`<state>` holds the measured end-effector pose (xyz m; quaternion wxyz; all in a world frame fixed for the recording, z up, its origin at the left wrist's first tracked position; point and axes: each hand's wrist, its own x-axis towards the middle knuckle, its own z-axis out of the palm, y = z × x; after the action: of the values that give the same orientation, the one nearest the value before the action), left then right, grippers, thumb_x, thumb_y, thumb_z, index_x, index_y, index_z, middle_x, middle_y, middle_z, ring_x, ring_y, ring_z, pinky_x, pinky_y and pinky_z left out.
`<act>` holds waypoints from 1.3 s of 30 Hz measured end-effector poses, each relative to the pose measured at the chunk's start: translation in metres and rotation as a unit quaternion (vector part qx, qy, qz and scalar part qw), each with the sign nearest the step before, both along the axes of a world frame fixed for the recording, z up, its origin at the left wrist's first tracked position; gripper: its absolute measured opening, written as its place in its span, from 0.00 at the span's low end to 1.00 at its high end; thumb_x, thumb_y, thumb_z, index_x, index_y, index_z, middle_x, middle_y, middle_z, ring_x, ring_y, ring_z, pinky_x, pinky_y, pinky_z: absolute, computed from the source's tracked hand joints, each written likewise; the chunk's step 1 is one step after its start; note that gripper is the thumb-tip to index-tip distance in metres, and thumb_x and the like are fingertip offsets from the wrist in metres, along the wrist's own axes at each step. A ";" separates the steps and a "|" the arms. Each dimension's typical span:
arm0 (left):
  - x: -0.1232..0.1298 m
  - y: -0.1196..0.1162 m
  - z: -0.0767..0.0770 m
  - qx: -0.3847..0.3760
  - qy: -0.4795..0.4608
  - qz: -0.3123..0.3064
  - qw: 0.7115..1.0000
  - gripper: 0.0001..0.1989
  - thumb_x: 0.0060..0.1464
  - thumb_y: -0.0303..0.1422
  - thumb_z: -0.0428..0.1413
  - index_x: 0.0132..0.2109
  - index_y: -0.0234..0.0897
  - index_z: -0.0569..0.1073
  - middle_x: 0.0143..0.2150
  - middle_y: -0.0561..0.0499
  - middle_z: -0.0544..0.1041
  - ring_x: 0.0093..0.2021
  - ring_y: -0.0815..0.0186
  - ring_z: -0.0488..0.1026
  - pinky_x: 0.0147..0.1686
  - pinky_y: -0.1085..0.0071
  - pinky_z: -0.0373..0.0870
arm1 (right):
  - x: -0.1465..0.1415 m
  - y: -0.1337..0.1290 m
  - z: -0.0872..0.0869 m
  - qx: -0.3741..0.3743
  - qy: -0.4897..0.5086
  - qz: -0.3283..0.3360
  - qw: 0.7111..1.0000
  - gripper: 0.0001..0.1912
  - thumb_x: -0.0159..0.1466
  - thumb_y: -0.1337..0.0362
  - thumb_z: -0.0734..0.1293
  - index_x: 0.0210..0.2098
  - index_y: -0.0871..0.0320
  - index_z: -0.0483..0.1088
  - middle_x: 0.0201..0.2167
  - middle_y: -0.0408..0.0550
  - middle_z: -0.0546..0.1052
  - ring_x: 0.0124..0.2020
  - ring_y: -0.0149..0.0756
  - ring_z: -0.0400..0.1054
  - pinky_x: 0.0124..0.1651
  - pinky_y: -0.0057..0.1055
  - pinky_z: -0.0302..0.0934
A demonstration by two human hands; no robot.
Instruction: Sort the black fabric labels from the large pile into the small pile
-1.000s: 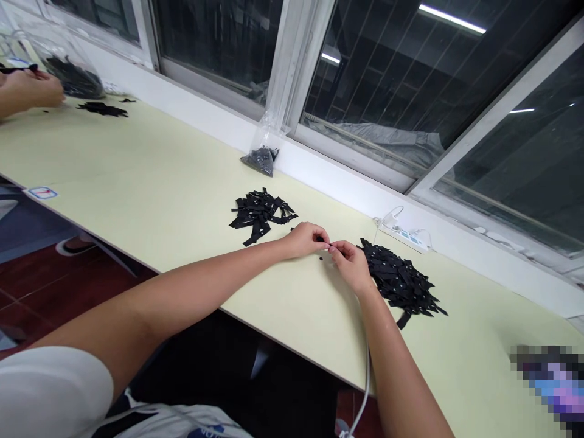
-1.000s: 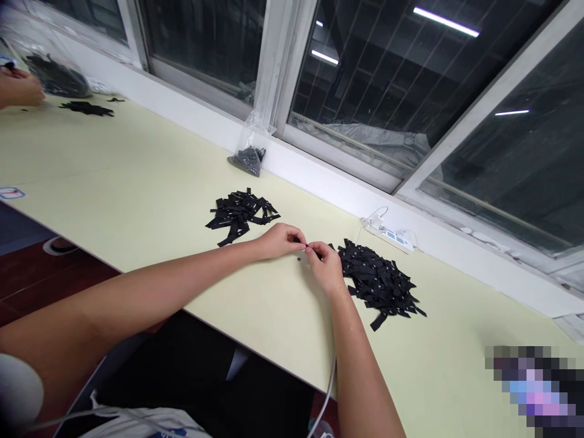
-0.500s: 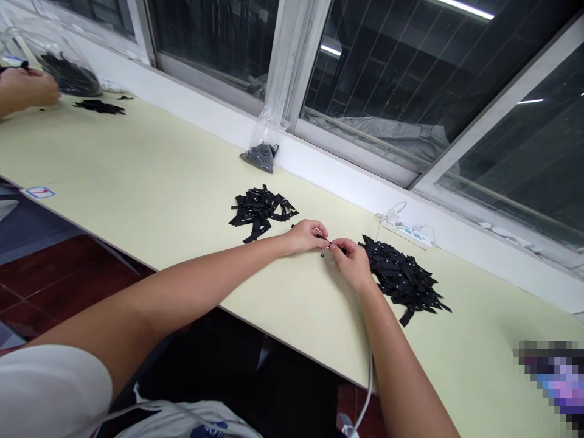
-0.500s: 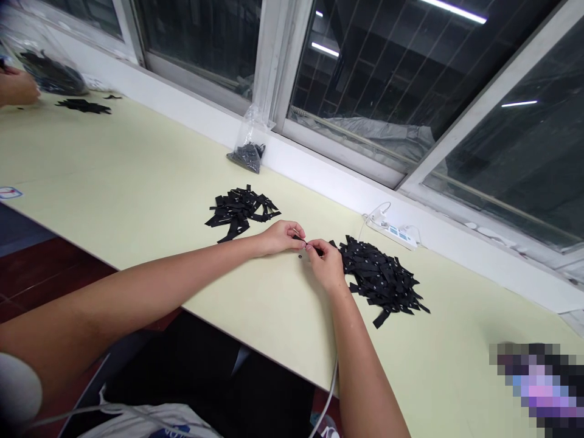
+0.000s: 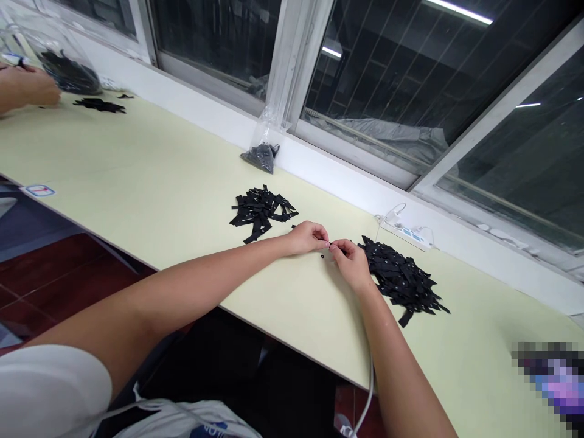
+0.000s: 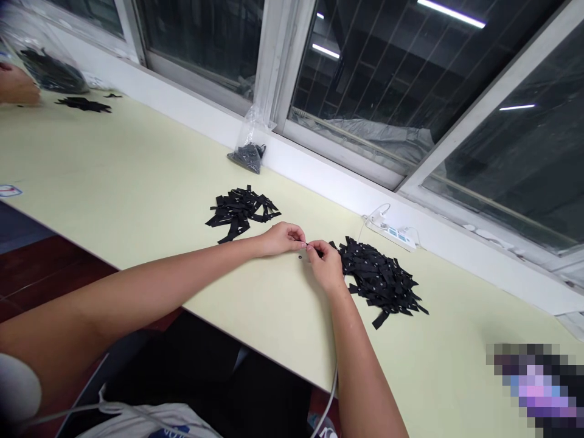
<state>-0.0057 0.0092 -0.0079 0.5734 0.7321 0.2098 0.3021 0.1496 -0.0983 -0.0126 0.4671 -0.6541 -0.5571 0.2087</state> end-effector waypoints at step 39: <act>0.000 0.004 0.001 0.202 0.018 0.082 0.976 0.05 0.55 0.30 0.56 0.36 0.35 0.77 0.33 0.52 0.76 0.33 0.69 0.68 0.35 0.70 0.64 | -0.006 -0.009 0.007 -0.073 -0.219 0.026 0.973 0.11 0.60 0.60 0.66 0.37 0.56 0.78 0.32 0.47 0.79 0.29 0.36 0.69 0.39 0.32 0.62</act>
<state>-0.0056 0.0133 -0.0067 0.3827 0.8184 0.2141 0.3713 0.1435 -0.1074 -0.0058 0.2794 -0.7012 -0.6462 0.1125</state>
